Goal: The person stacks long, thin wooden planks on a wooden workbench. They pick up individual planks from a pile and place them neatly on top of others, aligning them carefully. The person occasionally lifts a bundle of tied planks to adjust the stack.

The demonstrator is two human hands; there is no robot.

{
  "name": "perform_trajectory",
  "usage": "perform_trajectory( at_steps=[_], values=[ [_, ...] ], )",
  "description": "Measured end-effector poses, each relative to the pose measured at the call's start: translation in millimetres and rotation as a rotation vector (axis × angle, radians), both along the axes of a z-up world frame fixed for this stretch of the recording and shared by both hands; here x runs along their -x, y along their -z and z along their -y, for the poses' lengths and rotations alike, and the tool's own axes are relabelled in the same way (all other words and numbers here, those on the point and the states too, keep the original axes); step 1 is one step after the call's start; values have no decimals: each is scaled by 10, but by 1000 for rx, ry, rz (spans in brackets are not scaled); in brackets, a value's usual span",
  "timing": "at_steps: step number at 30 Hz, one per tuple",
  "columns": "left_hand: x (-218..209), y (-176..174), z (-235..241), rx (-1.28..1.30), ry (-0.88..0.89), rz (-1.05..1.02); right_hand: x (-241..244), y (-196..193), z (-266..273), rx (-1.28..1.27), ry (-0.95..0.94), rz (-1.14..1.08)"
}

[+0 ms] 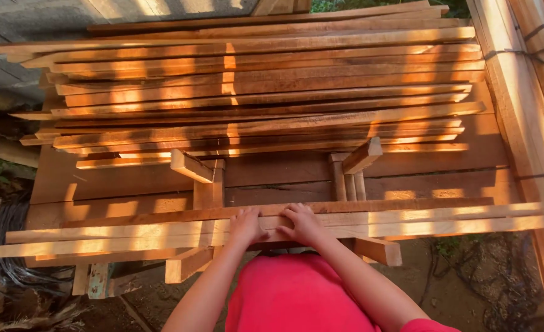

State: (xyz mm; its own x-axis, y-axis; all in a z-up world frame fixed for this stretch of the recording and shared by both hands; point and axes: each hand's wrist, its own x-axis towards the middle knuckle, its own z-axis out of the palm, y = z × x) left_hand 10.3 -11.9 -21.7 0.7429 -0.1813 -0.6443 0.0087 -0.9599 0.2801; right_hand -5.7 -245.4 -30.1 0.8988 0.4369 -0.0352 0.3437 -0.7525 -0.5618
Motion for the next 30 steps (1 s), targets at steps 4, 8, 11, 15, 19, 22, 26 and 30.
perform_trajectory(
  at_steps=[4,8,11,15,19,22,26,30],
  values=[
    [-18,-41,30,-10,-26,10,161,-261,119,85,31,121],
    [-12,63,-9,5,-58,14,224,-141,273,101,67,148],
    [-4,246,-25,-3,-61,22,246,-125,291,66,72,104],
    [14,199,4,-6,-85,72,238,-126,314,54,61,79],
    [44,225,20,-7,-74,82,287,-114,284,109,75,87],
    [128,-54,53,-24,-49,80,350,-99,263,183,83,118],
    [82,-233,75,-65,54,153,172,-319,202,266,65,-22],
    [121,-156,96,-91,90,221,28,-592,-3,233,79,-64]
  ],
)
